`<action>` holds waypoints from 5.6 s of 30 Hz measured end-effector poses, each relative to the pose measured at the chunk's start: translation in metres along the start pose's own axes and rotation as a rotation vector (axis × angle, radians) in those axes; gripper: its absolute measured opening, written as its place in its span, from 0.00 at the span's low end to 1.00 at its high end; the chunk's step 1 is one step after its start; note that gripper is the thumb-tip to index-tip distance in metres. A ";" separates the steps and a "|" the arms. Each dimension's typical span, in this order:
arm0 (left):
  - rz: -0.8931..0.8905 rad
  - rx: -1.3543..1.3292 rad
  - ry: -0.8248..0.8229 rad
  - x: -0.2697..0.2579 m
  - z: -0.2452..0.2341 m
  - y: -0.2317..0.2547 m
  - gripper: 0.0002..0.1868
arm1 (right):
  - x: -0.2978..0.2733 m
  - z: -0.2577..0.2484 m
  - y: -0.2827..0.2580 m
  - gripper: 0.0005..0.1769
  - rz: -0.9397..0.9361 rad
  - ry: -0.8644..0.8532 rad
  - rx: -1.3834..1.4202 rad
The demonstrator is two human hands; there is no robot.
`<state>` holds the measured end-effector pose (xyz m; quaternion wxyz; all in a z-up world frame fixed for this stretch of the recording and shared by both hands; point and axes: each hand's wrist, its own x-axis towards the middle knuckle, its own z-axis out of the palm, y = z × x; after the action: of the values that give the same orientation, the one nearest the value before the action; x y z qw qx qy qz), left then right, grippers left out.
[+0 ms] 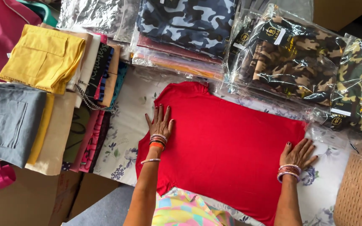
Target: Fold a pair of grey pants and a red t-shirt.
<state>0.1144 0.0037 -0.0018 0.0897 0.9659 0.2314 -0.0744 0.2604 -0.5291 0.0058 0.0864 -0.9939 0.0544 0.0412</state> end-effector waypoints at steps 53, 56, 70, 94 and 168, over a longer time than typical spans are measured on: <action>-0.484 -0.264 -0.134 -0.270 -0.007 -0.075 0.36 | -0.314 0.009 0.050 0.41 -0.512 -0.180 0.014; -0.592 -0.408 -0.239 -0.264 0.010 -0.102 0.34 | -0.322 0.013 0.044 0.39 -0.441 -0.170 0.041; -0.621 -1.808 -0.261 -0.205 -0.052 -0.104 0.09 | -0.304 0.019 -0.021 0.47 -0.627 -0.080 0.086; -0.524 -1.844 -0.383 -0.085 -0.017 -0.104 0.08 | -0.158 -0.036 0.131 0.23 0.011 -0.434 0.742; 0.694 -0.025 -0.137 -0.153 0.036 0.056 0.41 | -0.221 0.014 -0.127 0.44 -0.686 -0.290 0.066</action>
<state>0.0019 -0.1192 -0.0007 0.1370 0.9785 -0.1164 -0.1015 0.0546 -0.3800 0.0333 0.1339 -0.9349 -0.2931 0.1485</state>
